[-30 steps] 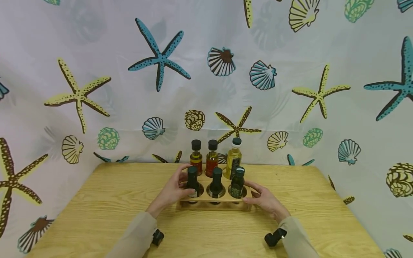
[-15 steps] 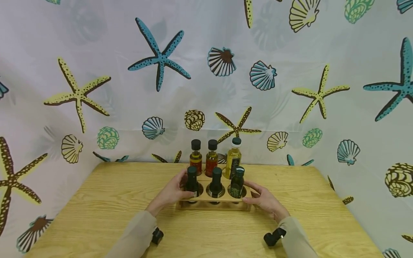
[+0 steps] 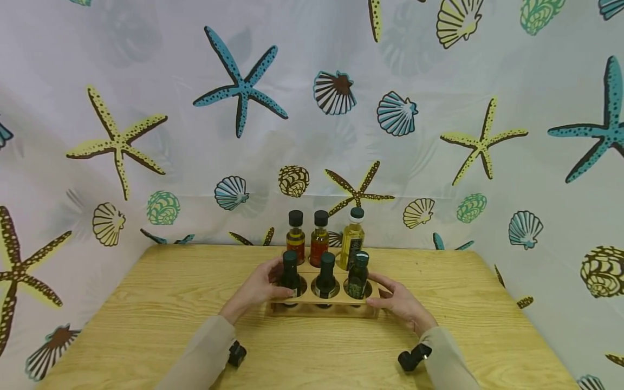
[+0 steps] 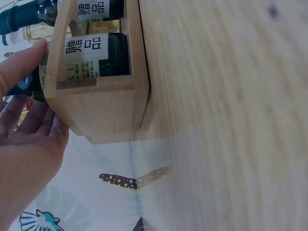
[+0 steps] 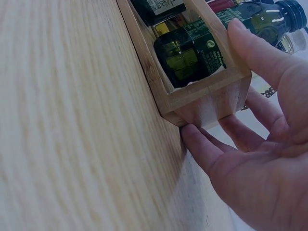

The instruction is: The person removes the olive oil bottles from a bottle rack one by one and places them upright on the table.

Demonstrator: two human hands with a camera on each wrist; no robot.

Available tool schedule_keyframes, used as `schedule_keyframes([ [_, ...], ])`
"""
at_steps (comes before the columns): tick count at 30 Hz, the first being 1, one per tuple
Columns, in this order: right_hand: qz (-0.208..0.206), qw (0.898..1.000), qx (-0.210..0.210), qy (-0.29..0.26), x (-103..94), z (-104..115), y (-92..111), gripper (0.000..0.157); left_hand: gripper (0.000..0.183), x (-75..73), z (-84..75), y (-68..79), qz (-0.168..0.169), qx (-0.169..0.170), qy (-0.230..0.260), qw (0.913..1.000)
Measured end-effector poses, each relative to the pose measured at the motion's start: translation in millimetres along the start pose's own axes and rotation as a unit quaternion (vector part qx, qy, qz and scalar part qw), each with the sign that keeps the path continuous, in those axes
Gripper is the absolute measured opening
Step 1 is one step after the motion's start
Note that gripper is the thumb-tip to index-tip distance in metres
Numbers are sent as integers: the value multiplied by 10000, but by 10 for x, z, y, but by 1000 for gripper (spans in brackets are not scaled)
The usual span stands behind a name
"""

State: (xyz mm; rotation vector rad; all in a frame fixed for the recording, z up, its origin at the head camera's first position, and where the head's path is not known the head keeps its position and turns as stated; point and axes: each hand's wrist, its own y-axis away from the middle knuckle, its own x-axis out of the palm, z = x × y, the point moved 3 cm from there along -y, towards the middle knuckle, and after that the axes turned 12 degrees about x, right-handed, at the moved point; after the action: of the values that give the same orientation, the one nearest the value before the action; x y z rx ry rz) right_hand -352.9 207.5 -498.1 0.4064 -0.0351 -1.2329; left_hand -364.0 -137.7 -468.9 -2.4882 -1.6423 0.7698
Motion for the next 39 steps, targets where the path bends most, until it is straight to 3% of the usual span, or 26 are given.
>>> schedule_keyframes([
  [13,1,10000,31,-39,1,18,17,71,61,-59,12,-11,376,90,-136,9992],
  [25,77,9999,-24,-64,-3,-8,-3,73,55,-46,15,-27,226,188,-248,9993],
  [34,73,9999,-121,33,-12,-10,9,73,54,-32,14,-29,105,214,35,9997],
  [39,43,9999,-78,121,-10,-3,-2,77,49,-52,-35,-27,-127,108,134,9998],
])
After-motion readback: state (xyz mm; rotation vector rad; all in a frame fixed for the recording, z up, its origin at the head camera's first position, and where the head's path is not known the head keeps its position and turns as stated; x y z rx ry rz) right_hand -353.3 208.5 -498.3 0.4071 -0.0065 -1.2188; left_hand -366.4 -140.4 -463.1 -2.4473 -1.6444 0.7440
